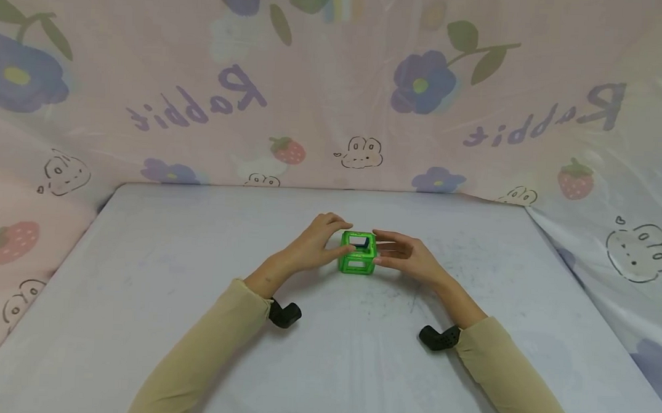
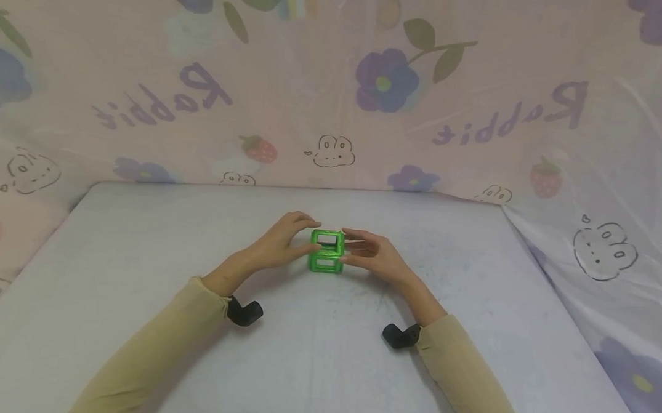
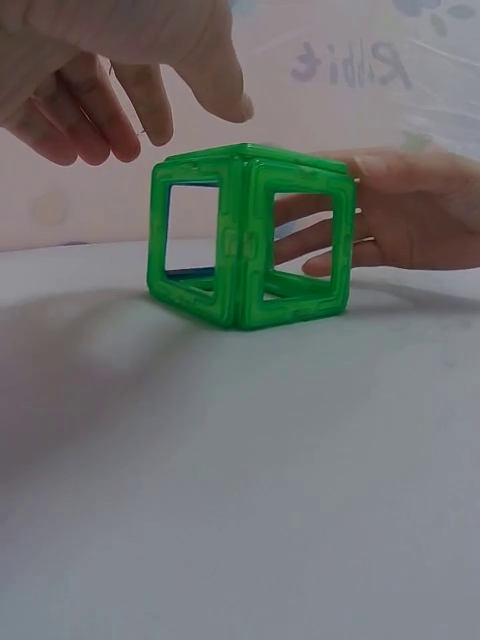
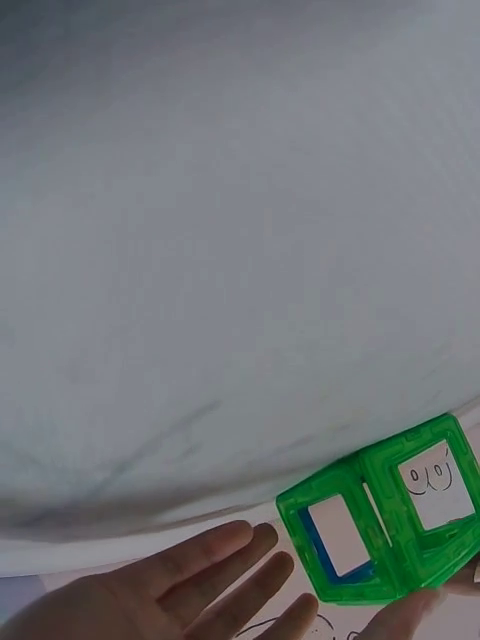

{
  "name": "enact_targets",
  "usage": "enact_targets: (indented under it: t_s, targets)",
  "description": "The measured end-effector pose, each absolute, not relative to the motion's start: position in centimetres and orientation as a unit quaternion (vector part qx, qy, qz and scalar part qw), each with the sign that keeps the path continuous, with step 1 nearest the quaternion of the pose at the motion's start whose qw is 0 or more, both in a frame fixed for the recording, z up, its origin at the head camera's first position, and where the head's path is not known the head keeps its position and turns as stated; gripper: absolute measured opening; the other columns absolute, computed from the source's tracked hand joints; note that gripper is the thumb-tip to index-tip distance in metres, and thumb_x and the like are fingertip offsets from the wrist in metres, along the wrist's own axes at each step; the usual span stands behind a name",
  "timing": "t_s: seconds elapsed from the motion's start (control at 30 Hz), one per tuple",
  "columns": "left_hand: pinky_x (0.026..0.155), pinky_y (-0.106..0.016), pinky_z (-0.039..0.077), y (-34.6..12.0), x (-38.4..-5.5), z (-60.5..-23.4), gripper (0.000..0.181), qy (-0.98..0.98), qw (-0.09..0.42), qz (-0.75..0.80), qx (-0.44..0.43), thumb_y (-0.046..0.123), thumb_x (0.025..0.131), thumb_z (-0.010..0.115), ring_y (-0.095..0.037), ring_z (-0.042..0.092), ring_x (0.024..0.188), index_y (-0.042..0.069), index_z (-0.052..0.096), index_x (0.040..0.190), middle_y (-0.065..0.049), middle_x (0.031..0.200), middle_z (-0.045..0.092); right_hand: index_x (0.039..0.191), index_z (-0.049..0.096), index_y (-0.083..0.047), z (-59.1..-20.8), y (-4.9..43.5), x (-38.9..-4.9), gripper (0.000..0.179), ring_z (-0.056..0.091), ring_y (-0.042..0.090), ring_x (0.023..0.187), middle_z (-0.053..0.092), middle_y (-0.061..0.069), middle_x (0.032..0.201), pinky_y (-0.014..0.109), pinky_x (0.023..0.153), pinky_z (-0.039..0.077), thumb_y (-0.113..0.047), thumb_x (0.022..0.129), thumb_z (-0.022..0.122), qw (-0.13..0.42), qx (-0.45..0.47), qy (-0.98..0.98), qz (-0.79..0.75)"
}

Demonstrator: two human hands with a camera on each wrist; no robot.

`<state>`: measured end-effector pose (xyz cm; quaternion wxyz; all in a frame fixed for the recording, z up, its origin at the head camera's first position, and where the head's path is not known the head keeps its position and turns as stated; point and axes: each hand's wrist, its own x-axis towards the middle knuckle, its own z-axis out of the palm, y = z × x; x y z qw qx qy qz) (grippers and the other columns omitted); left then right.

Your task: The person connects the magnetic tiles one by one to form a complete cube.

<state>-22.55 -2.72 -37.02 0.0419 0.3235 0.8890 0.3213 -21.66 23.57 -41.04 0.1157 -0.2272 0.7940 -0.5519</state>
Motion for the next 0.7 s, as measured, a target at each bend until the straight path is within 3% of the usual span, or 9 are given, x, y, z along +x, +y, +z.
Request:
enact_targets:
  t_s: [0.17,0.43,0.57,0.7]
  targets:
    - [0.109,-0.043,0.035,-3.6,-22.5,-37.5,0.048,0.894,0.025,0.323,0.309,0.031,0.096,0.059,-0.027,0.041,0.128,0.002,0.052,0.134,-0.013,0.133,0.05,0.143,0.042,-0.003,-40.7,23.7,-21.7,0.062,0.054,0.036,0.123,0.047,0.016,0.144,0.045,0.099,0.046,-0.011,0.088,0.068,0.108,-0.224,0.8,-0.546]
    - [0.108,-0.044,0.035,-4.5,-22.3,-37.7,0.048,0.89,0.014,0.337,0.306,0.03,0.096,0.058,-0.029,0.042,0.128,0.0,0.053,0.133,-0.014,0.132,0.05,0.142,0.042,0.0,-40.4,24.0,-21.9,0.061,0.048,0.038,0.128,0.046,0.019,0.144,0.021,0.095,0.046,-0.01,0.088,0.068,0.096,-0.237,0.801,-0.542]
    - [0.108,-0.043,0.036,-4.6,-22.1,-37.7,0.048,0.892,0.015,0.335,0.302,0.03,0.096,0.058,-0.028,0.042,0.127,0.0,0.053,0.133,-0.014,0.133,0.05,0.142,0.042,0.0,-40.3,24.1,-21.9,0.06,0.048,0.037,0.128,0.045,0.02,0.144,0.023,0.096,0.047,-0.009,0.088,0.068,0.095,-0.237,0.801,-0.541]
    - [0.107,-0.043,0.036,-4.8,-22.0,-37.8,0.049,0.897,0.009,0.324,0.3,0.03,0.096,0.059,-0.028,0.042,0.127,0.001,0.052,0.135,-0.014,0.133,0.05,0.142,0.044,0.0,-40.3,24.1,-21.9,0.058,0.047,0.036,0.129,0.045,0.02,0.144,0.039,0.101,0.045,-0.008,0.089,0.067,0.081,-0.243,0.809,-0.529]
